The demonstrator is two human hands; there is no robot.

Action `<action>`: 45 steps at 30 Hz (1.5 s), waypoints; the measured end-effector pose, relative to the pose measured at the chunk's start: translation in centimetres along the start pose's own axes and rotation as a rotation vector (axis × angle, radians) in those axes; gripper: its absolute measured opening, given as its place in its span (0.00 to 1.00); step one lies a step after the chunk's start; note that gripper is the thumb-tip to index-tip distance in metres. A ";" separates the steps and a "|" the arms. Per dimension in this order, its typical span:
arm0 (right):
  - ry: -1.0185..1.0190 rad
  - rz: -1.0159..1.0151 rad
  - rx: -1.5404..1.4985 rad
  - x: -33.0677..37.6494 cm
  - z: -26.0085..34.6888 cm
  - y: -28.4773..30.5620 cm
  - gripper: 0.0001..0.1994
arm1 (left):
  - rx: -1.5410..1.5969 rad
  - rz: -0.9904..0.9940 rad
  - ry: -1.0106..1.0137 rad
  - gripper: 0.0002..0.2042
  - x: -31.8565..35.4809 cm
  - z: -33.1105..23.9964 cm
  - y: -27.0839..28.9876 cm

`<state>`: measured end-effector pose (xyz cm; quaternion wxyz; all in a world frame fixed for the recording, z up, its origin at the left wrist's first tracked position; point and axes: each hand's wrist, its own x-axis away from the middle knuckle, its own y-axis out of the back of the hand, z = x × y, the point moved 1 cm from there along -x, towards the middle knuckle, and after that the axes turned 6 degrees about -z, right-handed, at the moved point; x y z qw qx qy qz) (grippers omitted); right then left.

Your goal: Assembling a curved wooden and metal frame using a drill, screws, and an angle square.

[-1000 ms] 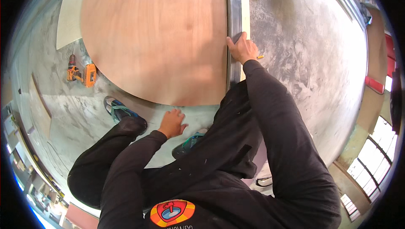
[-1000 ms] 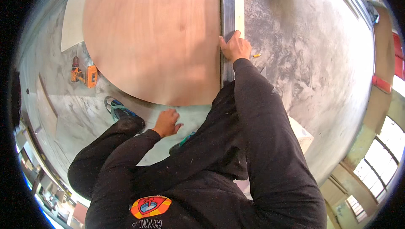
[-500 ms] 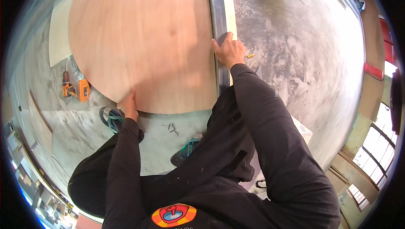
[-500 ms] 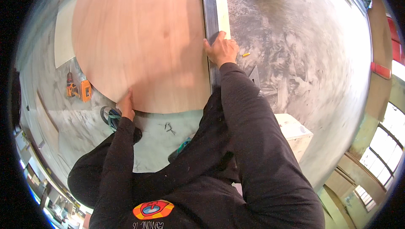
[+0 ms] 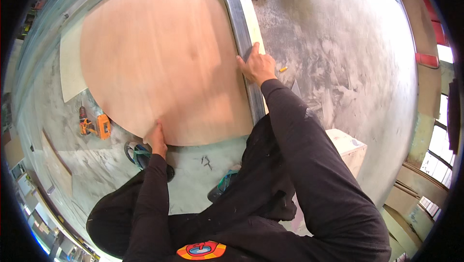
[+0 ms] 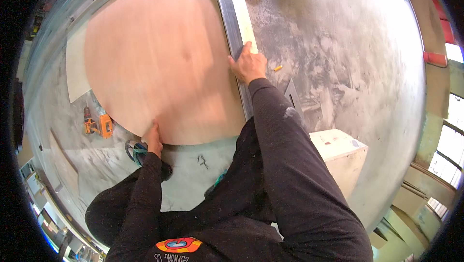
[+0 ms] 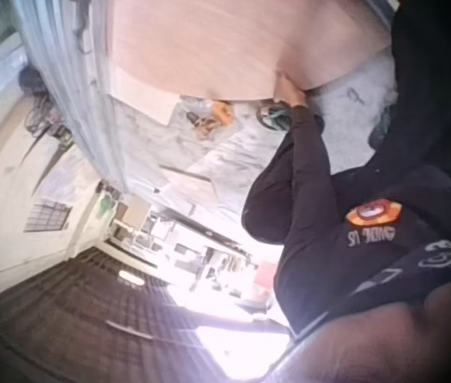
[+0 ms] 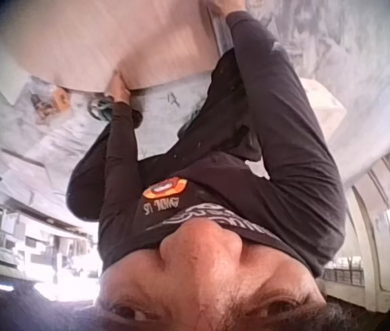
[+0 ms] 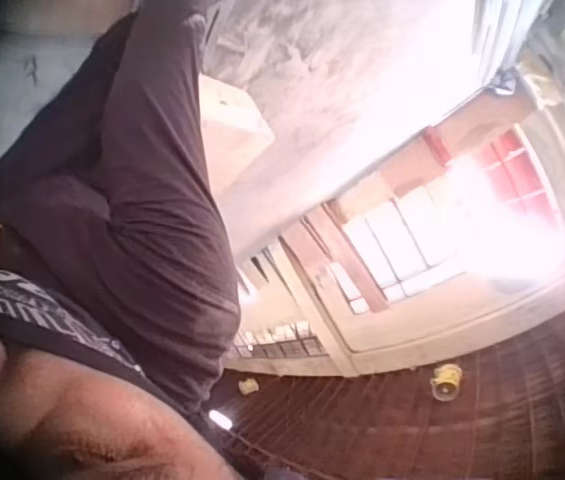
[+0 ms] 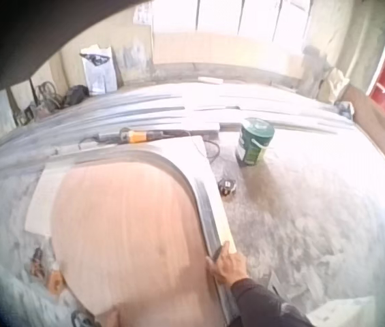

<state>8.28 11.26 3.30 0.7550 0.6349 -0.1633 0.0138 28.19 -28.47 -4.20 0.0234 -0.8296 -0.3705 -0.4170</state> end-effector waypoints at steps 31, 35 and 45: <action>0.184 0.274 -0.093 -4.8 -3.9 -0.1 0.41 | -0.090 0.142 0.150 0.28 -3.5 0.4 1.4; 0.184 0.275 -0.054 -5.0 -2.9 0.9 0.41 | -0.074 0.130 0.116 0.28 -3.9 -0.4 1.7; 0.114 0.262 -0.144 -4.6 -2.7 0.8 0.40 | -0.060 0.145 0.088 0.29 -7.6 2.4 3.6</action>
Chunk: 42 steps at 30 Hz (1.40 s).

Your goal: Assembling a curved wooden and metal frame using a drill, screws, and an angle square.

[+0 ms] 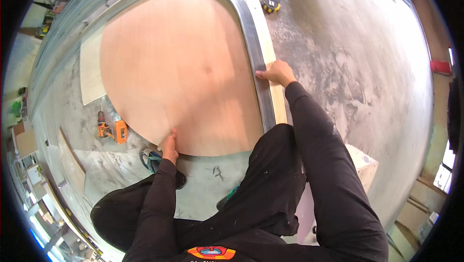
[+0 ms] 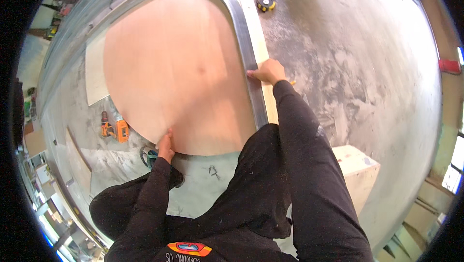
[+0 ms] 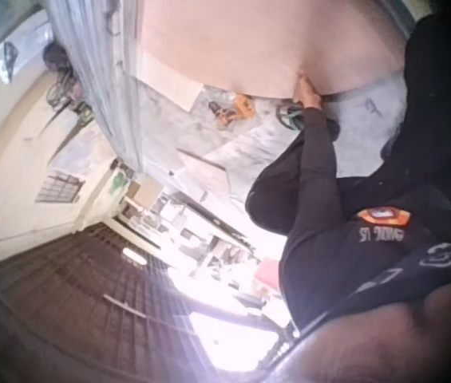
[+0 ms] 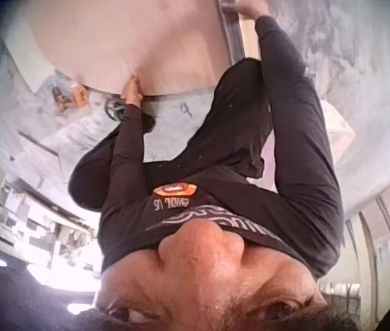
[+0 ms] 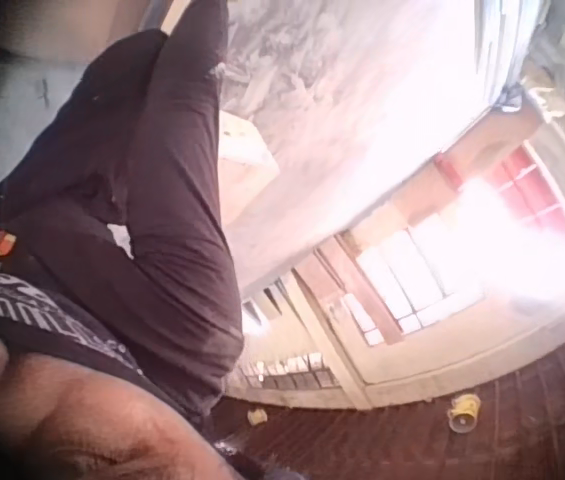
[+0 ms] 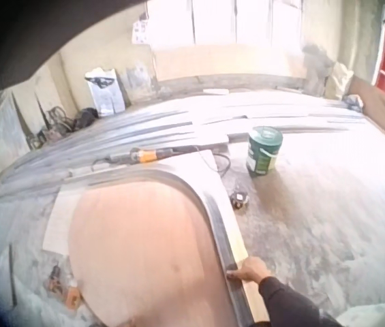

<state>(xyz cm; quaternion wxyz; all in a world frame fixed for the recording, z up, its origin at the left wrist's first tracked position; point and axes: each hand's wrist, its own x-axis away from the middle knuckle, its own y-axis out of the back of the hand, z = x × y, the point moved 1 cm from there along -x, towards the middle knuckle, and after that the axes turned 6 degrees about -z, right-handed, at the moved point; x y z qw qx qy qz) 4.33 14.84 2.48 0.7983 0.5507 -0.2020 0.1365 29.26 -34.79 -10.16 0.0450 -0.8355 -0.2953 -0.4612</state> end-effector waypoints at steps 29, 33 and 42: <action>-0.020 0.025 -0.127 -1.2 -1.3 -0.8 0.32 | -0.005 -0.152 0.002 0.30 6.6 -3.0 -3.9; -0.083 0.040 -0.101 -1.1 -1.8 -0.7 0.34 | 0.138 -0.170 -0.020 0.32 11.1 -5.4 -6.6; -0.093 0.040 -0.257 -0.8 -2.8 -1.2 0.31 | -0.133 -0.586 -0.173 0.31 9.0 -2.7 -6.0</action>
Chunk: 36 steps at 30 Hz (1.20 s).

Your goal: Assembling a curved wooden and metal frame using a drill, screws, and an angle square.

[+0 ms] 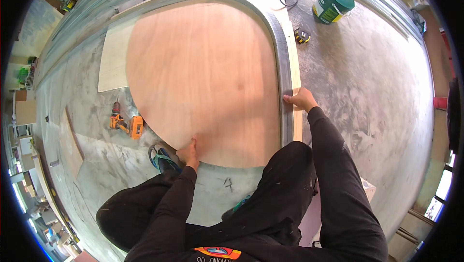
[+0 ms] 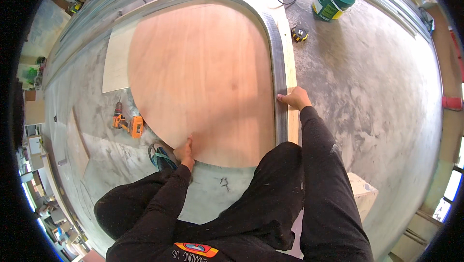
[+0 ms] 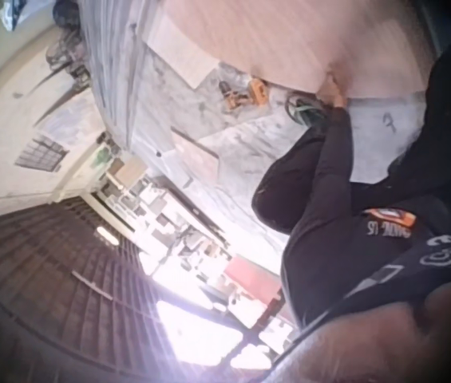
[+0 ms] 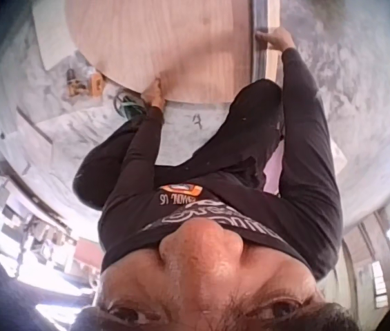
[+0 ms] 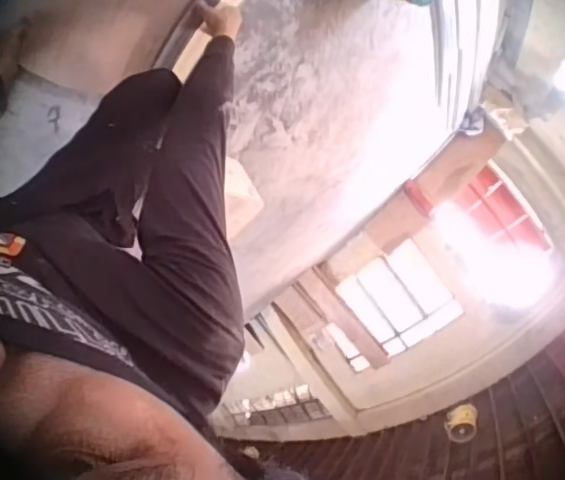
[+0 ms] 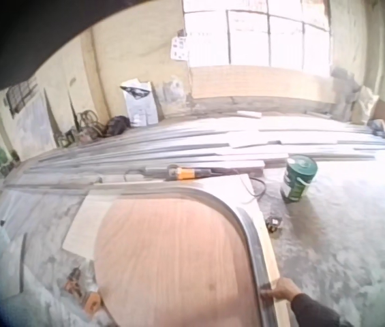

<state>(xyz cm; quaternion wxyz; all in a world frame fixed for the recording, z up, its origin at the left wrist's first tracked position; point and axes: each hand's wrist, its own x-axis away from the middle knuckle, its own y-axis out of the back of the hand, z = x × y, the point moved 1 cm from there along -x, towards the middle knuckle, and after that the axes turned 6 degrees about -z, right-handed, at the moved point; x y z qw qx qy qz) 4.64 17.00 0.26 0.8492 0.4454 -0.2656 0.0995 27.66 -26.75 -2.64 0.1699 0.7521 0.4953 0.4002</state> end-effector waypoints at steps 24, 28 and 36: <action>-0.027 -0.054 0.041 0.8 1.4 0.2 0.34 | 0.332 0.107 0.211 0.37 -6.5 6.0 -3.2; 0.056 -0.068 0.098 1.8 2.1 -0.3 0.34 | 0.502 0.522 0.380 0.36 -5.6 5.9 -2.6; -0.035 -0.027 0.059 -0.4 0.2 -0.5 0.39 | 0.374 0.477 0.263 0.29 -3.9 4.2 -2.6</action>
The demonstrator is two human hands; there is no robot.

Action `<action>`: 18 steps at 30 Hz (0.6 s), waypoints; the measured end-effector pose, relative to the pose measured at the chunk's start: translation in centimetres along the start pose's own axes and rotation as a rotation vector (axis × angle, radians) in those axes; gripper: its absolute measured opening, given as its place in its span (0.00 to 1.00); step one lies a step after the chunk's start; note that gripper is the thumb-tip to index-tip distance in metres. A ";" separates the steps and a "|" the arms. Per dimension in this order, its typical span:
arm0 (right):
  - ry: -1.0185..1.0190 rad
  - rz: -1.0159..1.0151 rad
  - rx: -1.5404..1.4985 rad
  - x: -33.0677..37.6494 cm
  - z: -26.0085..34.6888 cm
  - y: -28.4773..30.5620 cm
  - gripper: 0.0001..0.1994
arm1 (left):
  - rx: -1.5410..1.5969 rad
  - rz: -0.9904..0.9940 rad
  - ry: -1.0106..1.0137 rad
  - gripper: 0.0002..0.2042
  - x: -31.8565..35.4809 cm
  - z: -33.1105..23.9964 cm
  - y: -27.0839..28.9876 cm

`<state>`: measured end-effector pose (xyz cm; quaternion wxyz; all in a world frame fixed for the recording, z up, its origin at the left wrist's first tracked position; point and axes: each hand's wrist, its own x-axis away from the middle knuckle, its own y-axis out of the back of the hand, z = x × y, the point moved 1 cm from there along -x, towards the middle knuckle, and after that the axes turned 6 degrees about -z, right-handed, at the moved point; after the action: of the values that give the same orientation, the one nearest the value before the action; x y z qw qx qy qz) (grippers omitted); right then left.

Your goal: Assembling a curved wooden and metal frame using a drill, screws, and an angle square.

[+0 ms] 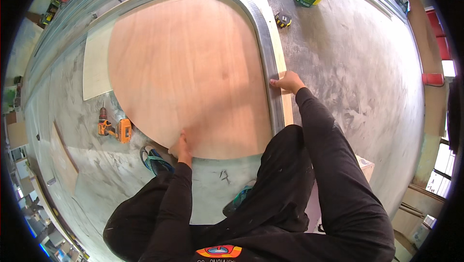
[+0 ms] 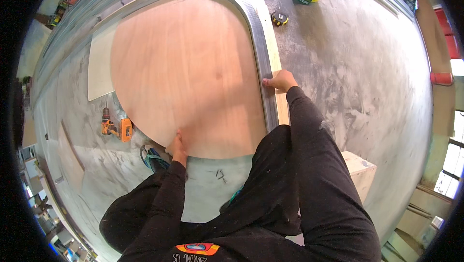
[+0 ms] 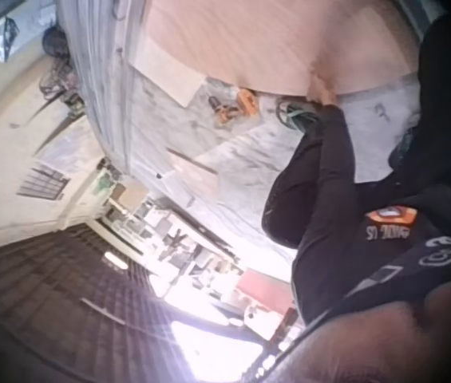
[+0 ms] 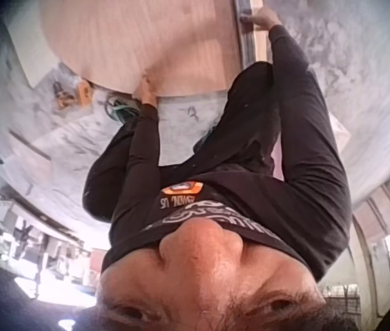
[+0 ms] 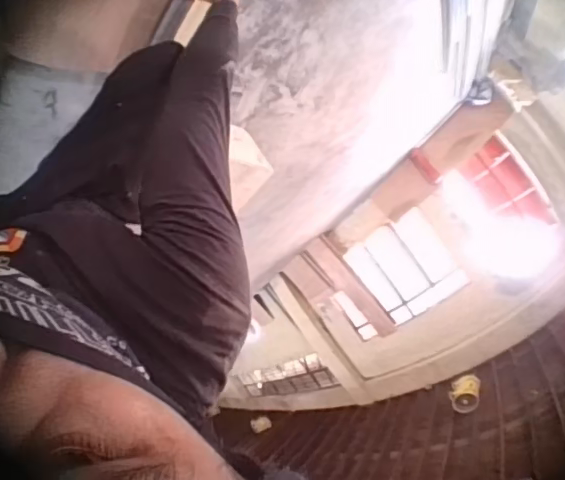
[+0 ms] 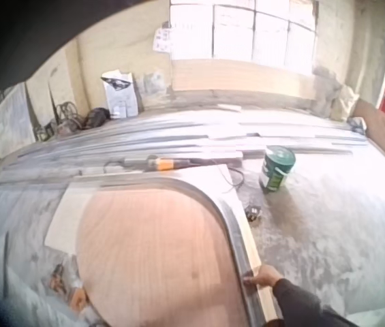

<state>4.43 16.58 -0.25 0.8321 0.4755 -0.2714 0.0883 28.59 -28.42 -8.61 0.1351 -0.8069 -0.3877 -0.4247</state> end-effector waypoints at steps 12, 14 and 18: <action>-0.049 -0.054 0.054 0.7 0.7 0.5 0.34 | 0.024 -0.090 0.047 0.29 2.0 -1.7 -1.3; -0.036 -0.059 0.033 0.6 1.6 0.3 0.34 | 0.010 -0.067 0.021 0.30 -1.7 -0.6 1.1; -0.041 -0.008 0.019 0.9 1.3 0.6 0.40 | -0.019 -0.218 0.009 0.30 -2.2 0.2 0.7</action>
<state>4.50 15.68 1.21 0.8221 0.4861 -0.2858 0.0778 28.45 -29.94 -10.40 0.0822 -0.7592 -0.4686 -0.4441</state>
